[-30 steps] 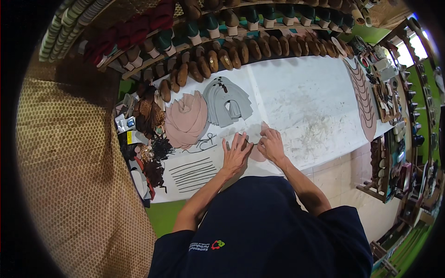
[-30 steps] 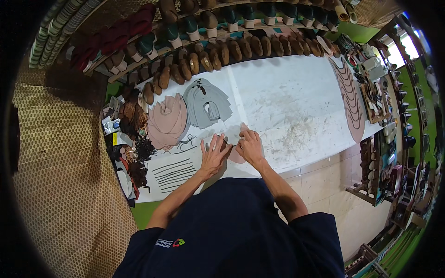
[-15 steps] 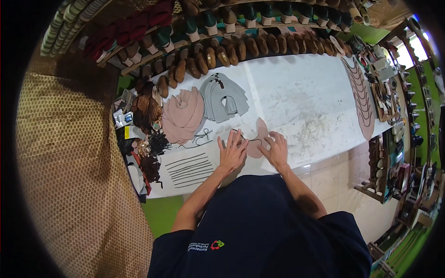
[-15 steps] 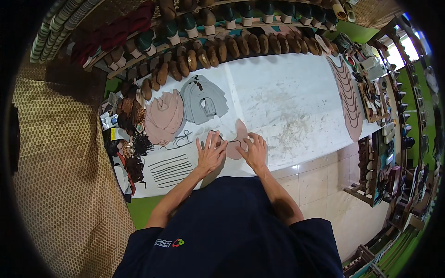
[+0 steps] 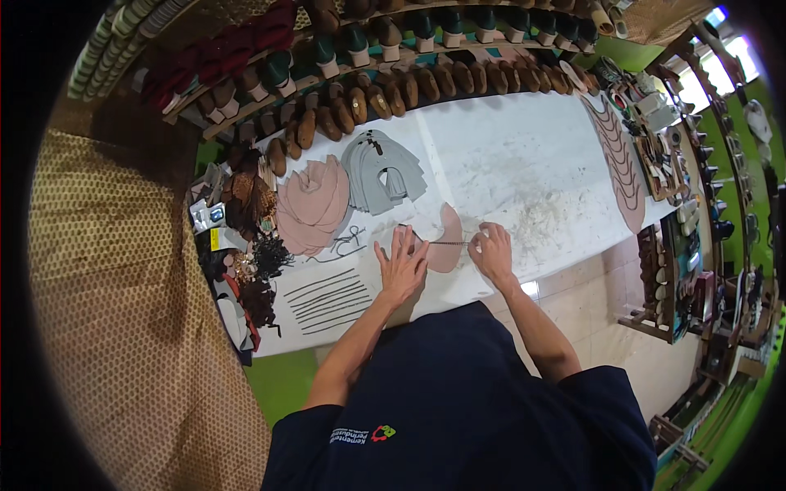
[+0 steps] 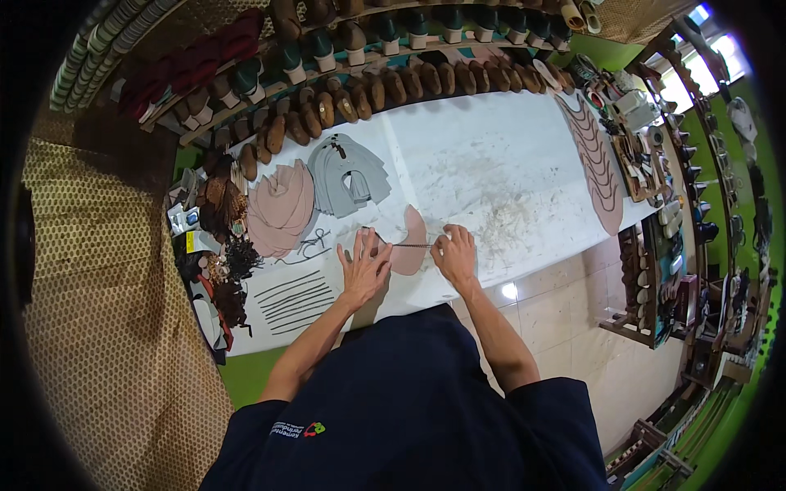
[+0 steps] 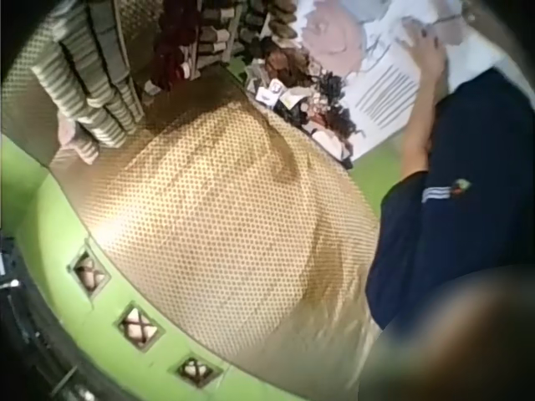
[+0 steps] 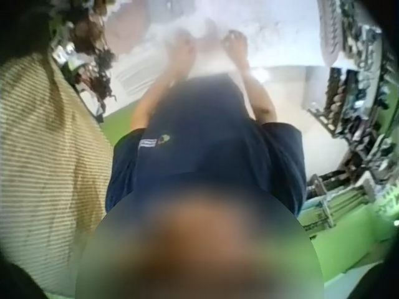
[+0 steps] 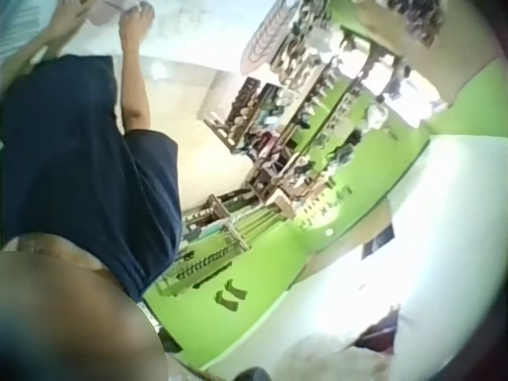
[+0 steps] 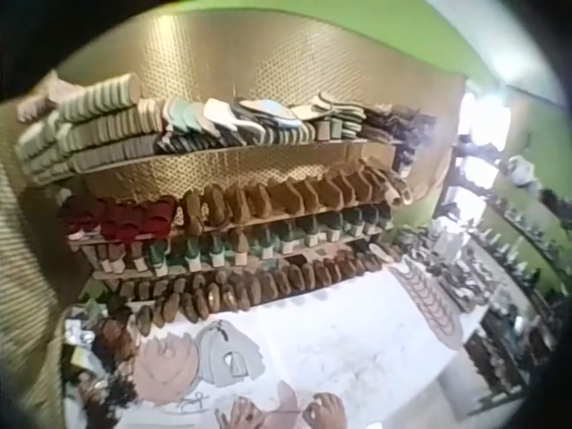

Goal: Organize and align various shoe upper components on a workbench in preparation for stitching.

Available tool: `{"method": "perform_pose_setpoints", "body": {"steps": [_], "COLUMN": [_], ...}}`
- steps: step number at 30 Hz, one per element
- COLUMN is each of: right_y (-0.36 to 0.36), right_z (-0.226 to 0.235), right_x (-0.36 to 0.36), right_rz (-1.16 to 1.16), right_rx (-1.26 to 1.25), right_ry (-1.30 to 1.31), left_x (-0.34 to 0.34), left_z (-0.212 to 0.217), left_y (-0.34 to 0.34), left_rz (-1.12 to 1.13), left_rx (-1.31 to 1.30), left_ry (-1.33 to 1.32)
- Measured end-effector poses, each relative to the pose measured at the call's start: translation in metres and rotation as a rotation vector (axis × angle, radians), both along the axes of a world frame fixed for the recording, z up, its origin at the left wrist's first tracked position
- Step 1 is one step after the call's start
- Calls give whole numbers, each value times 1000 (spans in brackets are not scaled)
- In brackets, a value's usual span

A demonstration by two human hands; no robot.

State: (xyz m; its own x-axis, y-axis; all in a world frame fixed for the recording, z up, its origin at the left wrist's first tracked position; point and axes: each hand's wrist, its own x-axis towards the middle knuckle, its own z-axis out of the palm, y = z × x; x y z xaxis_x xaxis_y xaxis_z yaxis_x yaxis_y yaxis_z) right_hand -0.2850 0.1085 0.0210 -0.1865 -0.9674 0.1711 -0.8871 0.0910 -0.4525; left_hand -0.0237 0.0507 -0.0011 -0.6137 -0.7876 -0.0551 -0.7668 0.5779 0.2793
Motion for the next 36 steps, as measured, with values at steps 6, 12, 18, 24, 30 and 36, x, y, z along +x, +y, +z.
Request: {"method": "perform_pose_setpoints", "body": {"steps": [6, 12, 18, 24, 30, 36], "right_y": [-28, -30, -22, -32, -51, -66], "right_z": [2, -4, 1, -12, -16, -11], "right_x": [-31, -46, -59, -73, -83, -92], "right_rz": [112, 167, 309, 311, 534, 616], "right_rx": [-29, -32, -47, 18, -86, 4], "right_ry": [133, 26, -96, -236, -130, -112], "left_x": [-1, -7, -13, -33, -54, -68], "left_z": [-4, -1, 1, 9, 13, 13], "left_y": [-2, 5, 17, 25, 35, 43], "left_rz": [-5, 54, 169, 277, 397, 461], "left_rx": [-41, -32, 53, 102, 55, 112], "left_ry": [43, 56, -21, 28, 51, 11]}}
